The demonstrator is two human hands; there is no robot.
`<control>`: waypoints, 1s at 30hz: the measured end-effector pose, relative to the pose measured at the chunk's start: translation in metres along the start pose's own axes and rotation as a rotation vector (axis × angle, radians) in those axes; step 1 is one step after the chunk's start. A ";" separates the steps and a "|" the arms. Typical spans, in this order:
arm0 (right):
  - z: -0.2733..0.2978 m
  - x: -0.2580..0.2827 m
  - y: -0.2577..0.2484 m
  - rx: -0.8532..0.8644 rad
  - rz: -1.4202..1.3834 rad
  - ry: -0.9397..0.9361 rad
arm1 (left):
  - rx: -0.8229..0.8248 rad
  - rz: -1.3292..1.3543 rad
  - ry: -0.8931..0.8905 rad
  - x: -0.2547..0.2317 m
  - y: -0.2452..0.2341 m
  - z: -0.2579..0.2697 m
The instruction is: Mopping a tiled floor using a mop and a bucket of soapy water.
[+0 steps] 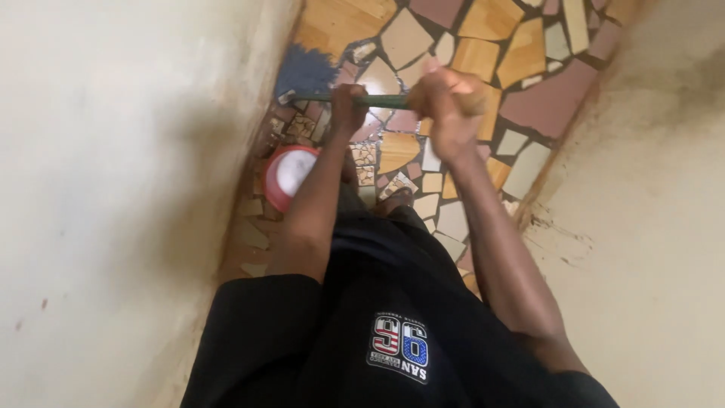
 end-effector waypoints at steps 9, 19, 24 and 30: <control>0.005 0.028 0.060 0.077 0.155 0.019 | -0.045 0.401 -0.105 -0.004 -0.044 -0.049; -0.040 -0.004 0.017 0.100 0.066 -0.021 | 0.085 0.157 -0.181 -0.002 -0.029 -0.035; -0.044 0.013 0.010 0.088 0.014 0.178 | 0.045 -0.004 -0.273 -0.025 -0.036 -0.004; -0.018 0.044 0.028 0.061 0.141 0.130 | -0.067 0.237 -0.348 -0.041 -0.041 -0.026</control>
Point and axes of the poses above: each hand's wrist, its own z-axis away from the middle knuckle, its own y-axis out of the palm, x = y × z, the point moved 2 cm from there along -z, towards the middle knuckle, and after that the axes turned 4 degrees about -x, right-handed, at the moved point
